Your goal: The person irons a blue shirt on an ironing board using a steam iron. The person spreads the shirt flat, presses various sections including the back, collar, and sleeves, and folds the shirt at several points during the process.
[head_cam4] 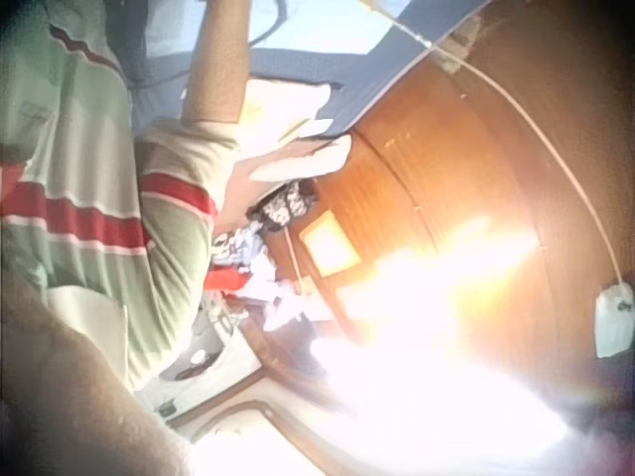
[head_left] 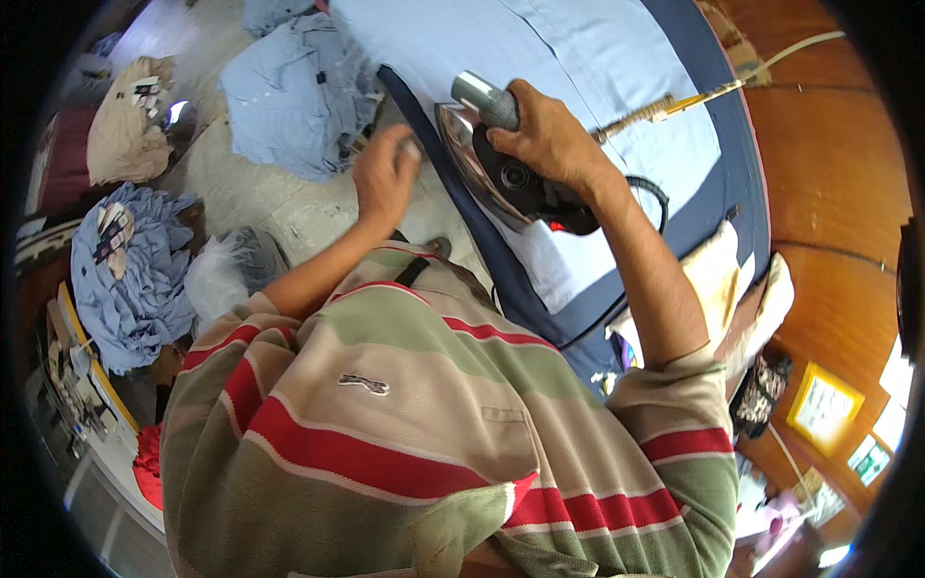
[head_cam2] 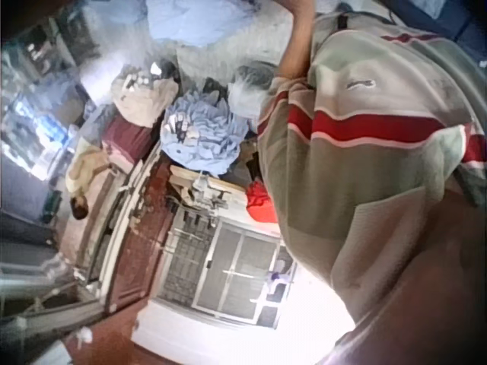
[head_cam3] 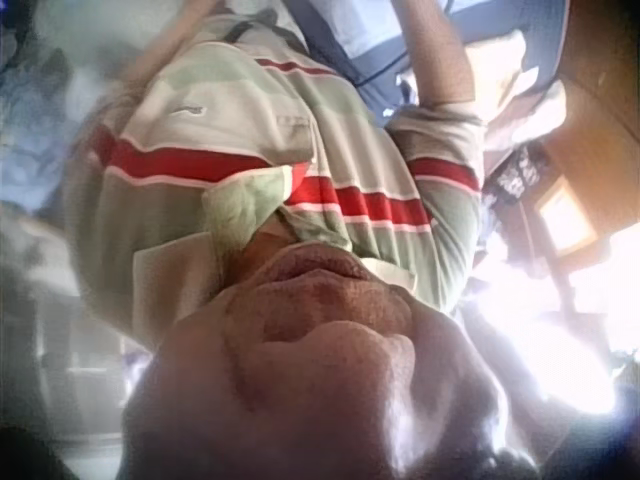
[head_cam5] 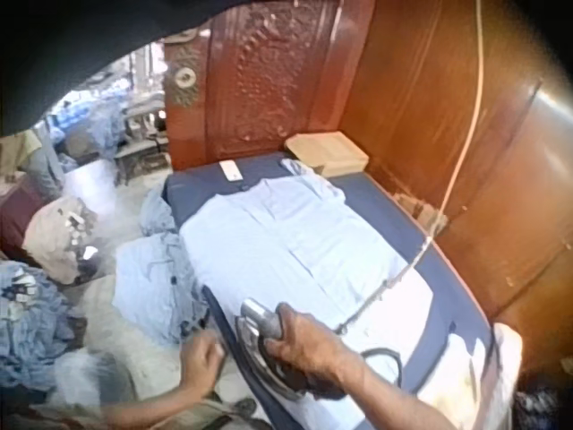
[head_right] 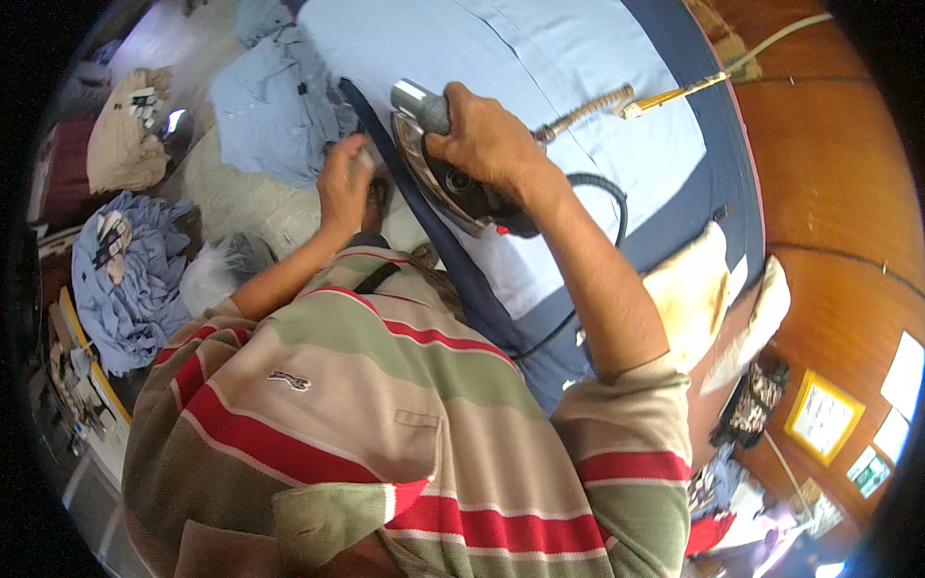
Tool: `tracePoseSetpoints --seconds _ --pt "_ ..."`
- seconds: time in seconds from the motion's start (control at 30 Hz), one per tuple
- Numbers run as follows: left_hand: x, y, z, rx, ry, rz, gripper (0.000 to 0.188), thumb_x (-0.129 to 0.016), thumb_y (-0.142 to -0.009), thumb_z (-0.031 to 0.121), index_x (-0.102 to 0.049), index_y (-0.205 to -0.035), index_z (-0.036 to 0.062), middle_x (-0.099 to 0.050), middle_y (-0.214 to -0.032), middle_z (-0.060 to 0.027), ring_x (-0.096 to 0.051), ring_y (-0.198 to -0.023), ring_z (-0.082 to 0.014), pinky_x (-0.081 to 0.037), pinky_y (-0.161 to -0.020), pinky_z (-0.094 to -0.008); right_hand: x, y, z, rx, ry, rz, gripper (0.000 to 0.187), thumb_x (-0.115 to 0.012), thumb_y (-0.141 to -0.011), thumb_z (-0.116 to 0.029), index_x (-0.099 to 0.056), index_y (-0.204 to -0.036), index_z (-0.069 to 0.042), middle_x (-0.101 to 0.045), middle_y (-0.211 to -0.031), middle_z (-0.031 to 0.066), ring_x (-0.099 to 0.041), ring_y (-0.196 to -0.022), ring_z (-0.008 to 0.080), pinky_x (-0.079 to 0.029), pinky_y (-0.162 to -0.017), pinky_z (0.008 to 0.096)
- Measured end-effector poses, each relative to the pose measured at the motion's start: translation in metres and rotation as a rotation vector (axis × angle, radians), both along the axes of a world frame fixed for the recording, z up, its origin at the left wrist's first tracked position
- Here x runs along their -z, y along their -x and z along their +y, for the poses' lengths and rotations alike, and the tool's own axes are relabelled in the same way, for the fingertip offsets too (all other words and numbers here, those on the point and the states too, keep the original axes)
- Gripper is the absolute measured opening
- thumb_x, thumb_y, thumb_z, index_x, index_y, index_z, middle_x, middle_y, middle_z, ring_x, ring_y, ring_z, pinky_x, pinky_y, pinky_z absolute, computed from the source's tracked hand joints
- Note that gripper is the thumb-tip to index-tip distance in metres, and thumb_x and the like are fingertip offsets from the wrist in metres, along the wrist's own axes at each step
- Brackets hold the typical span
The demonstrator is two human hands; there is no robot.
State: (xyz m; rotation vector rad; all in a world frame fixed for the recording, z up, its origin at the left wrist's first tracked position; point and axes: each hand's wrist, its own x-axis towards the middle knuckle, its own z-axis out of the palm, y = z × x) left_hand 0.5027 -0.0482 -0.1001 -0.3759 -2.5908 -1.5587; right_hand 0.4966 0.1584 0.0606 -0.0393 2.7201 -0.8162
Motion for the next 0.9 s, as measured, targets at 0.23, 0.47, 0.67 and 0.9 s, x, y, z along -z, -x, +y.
tracePoseSetpoints --seconds 0.23,0.47,0.67,0.9 --pt "0.021 0.150 0.011 -0.465 -0.406 -0.399 0.027 -0.064 -0.082 0.029 -0.056 -0.088 0.0034 -0.055 -0.075 -0.0037 -0.051 -0.069 -0.0131 -0.043 -0.064 -0.0292 0.002 0.032 -0.019 -0.035 -0.009 0.031 0.048 -0.063 -0.074 -0.024 -0.050 -0.108 0.007 -0.062 -0.089 0.0284 -0.062 -0.086 0.0383 -0.047 -0.078 0.0406" --pt "0.011 0.161 0.000 -0.290 -0.575 -0.360 0.011 -0.063 -0.083 0.016 -0.055 -0.085 0.0088 -0.054 -0.072 0.0010 -0.048 -0.060 -0.0093 -0.037 -0.054 -0.0241 0.012 0.080 -0.039 -0.083 -0.062 0.063 0.046 -0.065 -0.074 -0.032 -0.052 -0.101 0.003 -0.062 -0.092 0.0255 -0.061 -0.089 0.0391 -0.048 -0.078 0.0436" --pt "0.004 0.164 -0.021 -0.152 -0.731 -0.521 0.009 -0.064 -0.082 0.012 -0.056 -0.081 0.0075 -0.057 -0.073 0.0005 -0.052 -0.066 -0.0102 -0.043 -0.061 -0.0243 0.008 0.102 -0.048 -0.076 -0.061 0.013 0.047 -0.064 -0.074 -0.032 -0.052 -0.101 0.004 -0.062 -0.092 0.0273 -0.060 -0.090 0.0403 -0.047 -0.079 0.0431" --pt "0.012 0.170 -0.022 -0.049 -0.693 -0.585 0.011 -0.066 -0.081 0.017 -0.057 -0.082 0.0102 -0.058 -0.074 0.0018 -0.053 -0.066 -0.0086 -0.043 -0.062 -0.0218 0.005 0.091 -0.028 -0.144 -0.072 0.006 0.046 -0.063 -0.074 -0.031 -0.051 -0.099 0.005 -0.061 -0.091 0.0290 -0.060 -0.089 0.0410 -0.046 -0.079 0.0440"
